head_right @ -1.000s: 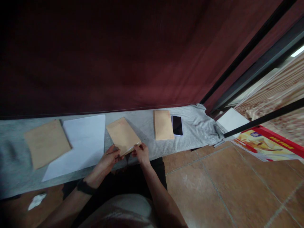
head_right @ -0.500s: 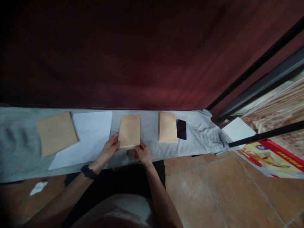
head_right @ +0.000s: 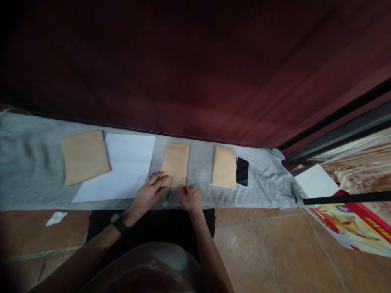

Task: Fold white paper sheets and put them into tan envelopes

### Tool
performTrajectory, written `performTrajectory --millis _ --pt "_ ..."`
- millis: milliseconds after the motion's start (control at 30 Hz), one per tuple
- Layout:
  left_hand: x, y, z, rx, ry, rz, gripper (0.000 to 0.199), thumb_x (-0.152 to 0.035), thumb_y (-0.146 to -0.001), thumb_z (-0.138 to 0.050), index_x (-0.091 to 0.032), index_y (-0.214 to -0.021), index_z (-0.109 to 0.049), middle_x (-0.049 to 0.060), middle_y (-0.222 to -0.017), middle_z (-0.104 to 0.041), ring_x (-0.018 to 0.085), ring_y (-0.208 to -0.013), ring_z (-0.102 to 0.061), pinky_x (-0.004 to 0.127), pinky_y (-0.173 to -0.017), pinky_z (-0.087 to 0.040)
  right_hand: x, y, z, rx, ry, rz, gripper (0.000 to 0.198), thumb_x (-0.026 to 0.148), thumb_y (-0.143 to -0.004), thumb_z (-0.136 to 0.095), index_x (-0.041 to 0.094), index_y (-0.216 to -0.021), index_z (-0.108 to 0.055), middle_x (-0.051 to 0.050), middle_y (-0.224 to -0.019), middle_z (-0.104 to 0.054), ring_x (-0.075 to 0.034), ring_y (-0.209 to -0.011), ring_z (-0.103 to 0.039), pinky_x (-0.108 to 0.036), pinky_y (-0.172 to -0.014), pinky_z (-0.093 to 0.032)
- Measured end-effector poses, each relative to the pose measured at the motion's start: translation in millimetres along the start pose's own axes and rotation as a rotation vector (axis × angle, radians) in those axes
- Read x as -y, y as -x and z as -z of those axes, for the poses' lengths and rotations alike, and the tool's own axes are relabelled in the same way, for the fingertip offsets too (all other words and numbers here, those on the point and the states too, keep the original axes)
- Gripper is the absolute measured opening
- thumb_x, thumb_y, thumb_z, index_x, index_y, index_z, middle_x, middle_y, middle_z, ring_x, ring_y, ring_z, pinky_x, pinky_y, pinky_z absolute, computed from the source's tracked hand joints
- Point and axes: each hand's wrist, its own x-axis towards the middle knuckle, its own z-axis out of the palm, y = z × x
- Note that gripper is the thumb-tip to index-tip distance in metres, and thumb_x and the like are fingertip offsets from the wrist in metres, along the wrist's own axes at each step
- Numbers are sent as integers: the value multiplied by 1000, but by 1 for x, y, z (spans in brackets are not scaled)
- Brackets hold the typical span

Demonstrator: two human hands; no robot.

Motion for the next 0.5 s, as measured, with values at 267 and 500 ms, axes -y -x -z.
performTrajectory --millis 267,500 --pt "5 -9 7 133 94 -44 43 -19 -87 -62 -30 -129 -65 6 -150 -53 31 -139 -45 48 -123 -27 3 3 -5 -118 181 441 24 23 -96 -52 22 -112 -69 -11 -119 -69 -23 -113 -64 -37 -100 -50" --pt "15 -9 10 176 214 -8 48 -8 -82 -56 -29 -123 -67 7 -145 -59 28 -140 -47 46 -124 -28 -11 -3 -13 -100 395 683 28 17 -99 -52 23 -122 -67 -10 -134 -65 -22 -125 -59 -41 -107 -47"
